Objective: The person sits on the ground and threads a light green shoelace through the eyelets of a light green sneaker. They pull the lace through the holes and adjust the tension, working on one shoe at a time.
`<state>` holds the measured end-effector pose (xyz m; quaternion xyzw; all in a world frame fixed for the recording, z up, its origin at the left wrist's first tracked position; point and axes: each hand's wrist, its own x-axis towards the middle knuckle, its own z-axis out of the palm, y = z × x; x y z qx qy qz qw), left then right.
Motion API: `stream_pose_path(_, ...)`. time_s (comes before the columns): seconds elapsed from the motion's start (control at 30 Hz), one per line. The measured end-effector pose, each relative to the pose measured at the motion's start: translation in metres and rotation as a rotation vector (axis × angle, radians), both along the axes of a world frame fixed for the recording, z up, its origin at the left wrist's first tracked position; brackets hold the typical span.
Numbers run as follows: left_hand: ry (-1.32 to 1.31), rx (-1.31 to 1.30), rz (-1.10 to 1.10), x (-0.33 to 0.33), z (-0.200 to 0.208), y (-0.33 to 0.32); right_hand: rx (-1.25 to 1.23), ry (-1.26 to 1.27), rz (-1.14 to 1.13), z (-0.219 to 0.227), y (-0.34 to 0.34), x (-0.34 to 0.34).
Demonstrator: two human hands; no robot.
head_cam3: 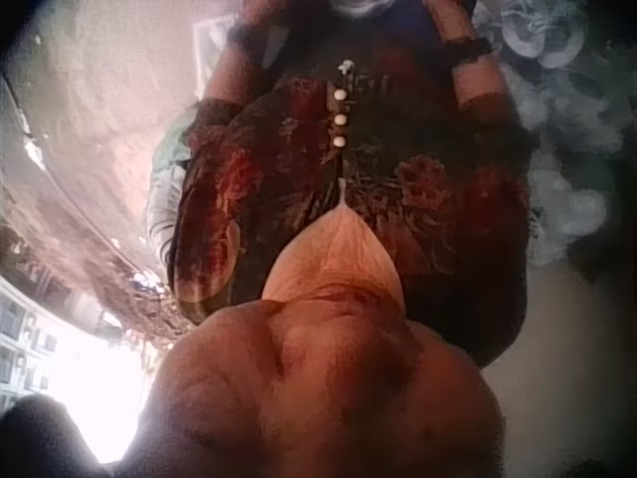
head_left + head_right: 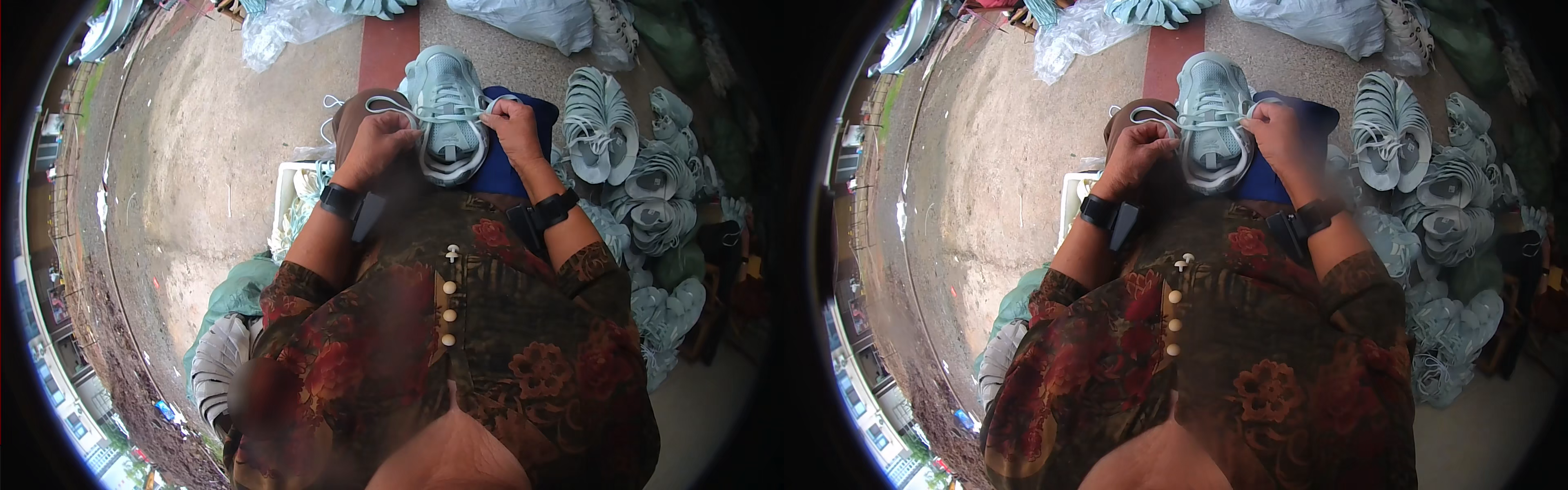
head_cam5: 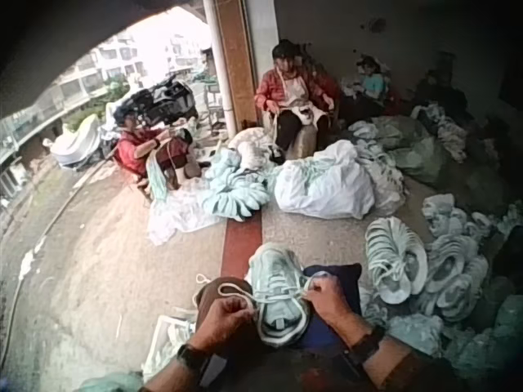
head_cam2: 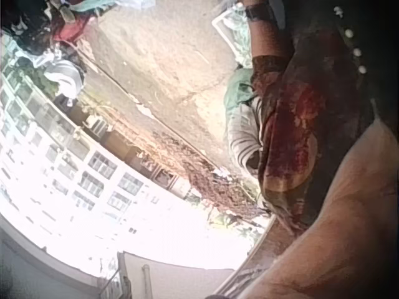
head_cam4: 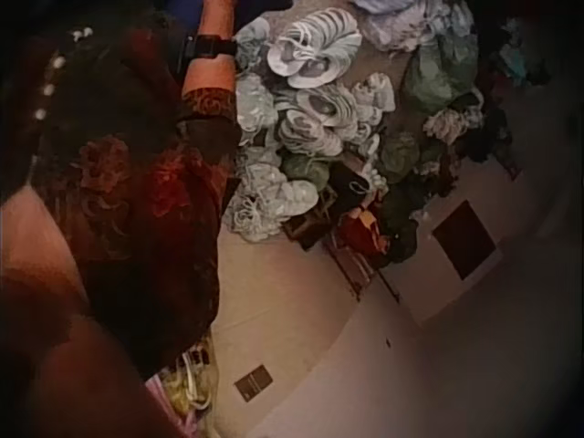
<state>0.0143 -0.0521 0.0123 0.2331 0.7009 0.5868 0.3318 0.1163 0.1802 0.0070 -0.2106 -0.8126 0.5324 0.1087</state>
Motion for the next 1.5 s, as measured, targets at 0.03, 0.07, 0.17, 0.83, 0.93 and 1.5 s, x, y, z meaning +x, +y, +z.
stream_pose_path(0.03, 0.023, -0.01, -0.005, 0.0, 0.001, -0.001, 0.071, -0.046, -0.005, 0.004, -0.001, 0.0)
stream_pose_path(0.07, 0.017, -0.006, -0.003, 0.0, 0.001, -0.001, 0.11, -0.026, -0.001, 0.004, -0.002, 0.0)
stream_pose_path(0.17, 0.01, 0.006, 0.006, 0.0, -0.002, -0.001, 0.259, 0.032, 0.019, 0.003, -0.002, -0.001)
stream_pose_path(0.83, -0.151, 0.097, 0.188, 0.01, 0.001, 0.0, 0.445, 0.04, 0.034, 0.001, -0.014, -0.009)
stream_pose_path(0.93, -0.097, 0.068, 0.189, 0.011, 0.005, 0.002, 0.65, 0.142, 0.078, 0.002, -0.023, 0.0)
stream_pose_path(1.5, 0.213, -0.148, 0.215, 0.008, -0.013, 0.019, 0.919, -0.066, 0.131, 0.008, -0.035, 0.013)
